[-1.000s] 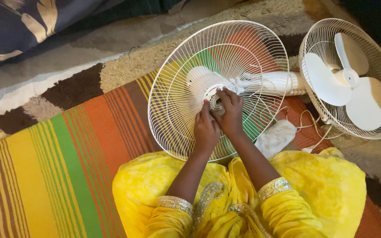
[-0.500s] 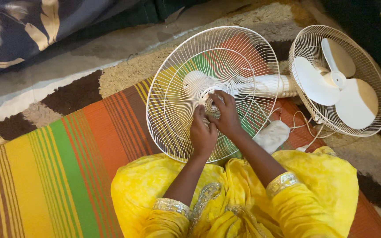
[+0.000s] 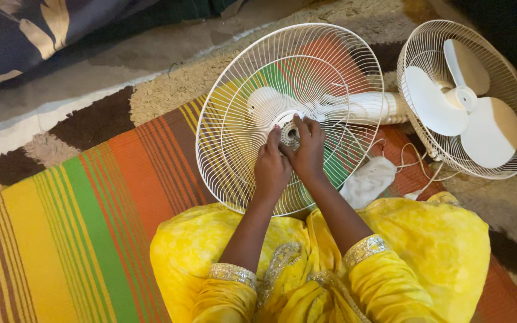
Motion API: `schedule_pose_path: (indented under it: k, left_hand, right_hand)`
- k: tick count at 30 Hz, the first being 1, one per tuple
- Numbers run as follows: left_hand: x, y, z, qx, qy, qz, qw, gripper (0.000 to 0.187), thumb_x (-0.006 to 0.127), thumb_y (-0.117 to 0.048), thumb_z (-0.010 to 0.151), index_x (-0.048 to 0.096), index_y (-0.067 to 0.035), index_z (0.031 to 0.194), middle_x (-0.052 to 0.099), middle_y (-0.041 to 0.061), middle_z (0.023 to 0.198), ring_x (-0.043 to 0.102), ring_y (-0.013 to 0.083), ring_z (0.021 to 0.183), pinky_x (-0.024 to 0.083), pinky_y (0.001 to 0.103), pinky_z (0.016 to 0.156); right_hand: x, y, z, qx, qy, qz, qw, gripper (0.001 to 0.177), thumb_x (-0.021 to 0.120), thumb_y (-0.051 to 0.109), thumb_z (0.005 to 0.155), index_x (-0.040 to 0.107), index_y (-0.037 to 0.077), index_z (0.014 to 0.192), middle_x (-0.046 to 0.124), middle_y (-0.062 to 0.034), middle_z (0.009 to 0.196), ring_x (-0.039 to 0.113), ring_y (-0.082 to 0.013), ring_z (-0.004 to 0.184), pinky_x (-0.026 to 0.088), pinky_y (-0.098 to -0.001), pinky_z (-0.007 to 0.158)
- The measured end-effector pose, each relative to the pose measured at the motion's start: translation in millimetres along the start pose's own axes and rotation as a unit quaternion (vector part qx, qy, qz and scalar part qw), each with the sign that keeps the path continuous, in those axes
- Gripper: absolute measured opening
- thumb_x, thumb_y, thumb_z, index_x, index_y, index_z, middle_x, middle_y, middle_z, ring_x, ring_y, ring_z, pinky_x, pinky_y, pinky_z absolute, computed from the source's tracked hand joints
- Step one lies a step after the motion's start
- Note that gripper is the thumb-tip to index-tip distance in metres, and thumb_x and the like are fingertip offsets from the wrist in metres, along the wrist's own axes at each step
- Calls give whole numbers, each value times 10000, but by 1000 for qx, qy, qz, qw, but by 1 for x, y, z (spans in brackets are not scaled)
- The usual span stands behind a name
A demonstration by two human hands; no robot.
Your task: The person sits on a mat and disassembles a white table fan. They remove the front grille, unscrew the central hub to detach the fan blades, and then remove the rear grille, leaving the fan in pieces.
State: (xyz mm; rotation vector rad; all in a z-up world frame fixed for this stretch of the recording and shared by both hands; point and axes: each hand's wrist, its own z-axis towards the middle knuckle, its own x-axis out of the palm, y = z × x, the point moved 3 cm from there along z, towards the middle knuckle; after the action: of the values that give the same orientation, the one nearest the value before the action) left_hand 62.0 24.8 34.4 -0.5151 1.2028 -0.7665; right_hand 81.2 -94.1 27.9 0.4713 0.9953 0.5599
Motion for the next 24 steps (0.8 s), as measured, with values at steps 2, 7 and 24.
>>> schedule_pose_path:
  k: [2, 7, 24]
  left_hand:
    - [0, 0, -1, 18, -17, -8, 1000, 651, 630, -6, 860, 431, -36, 1479, 682, 174, 1299, 670, 377, 1102, 557, 446, 884]
    - [2, 5, -5, 43, -49, -27, 997, 644, 625, 33, 849, 447, -28, 1465, 680, 178, 1333, 681, 356, 1187, 563, 412, 984]
    - [18, 0, -30, -22, 40, 9, 999, 692, 661, -1, 774, 421, -4, 1423, 732, 131, 1097, 678, 367, 993, 543, 470, 829]
  right_hand:
    - [0, 0, -1, -3, 3, 4, 1000, 792, 906, 189, 744, 555, 39, 1438, 526, -231, 1331, 514, -405, 1159, 451, -503, 972]
    - [-4, 3, 3, -52, 11, -6, 999, 795, 896, 187, 757, 535, 16, 1444, 522, -229, 1350, 512, -417, 1173, 453, -507, 979]
    - [-21, 0, 10, -323, 134, -164, 922, 530, 719, 95, 833, 647, 169, 1353, 547, -52, 1496, 518, -324, 1325, 483, -507, 1027]
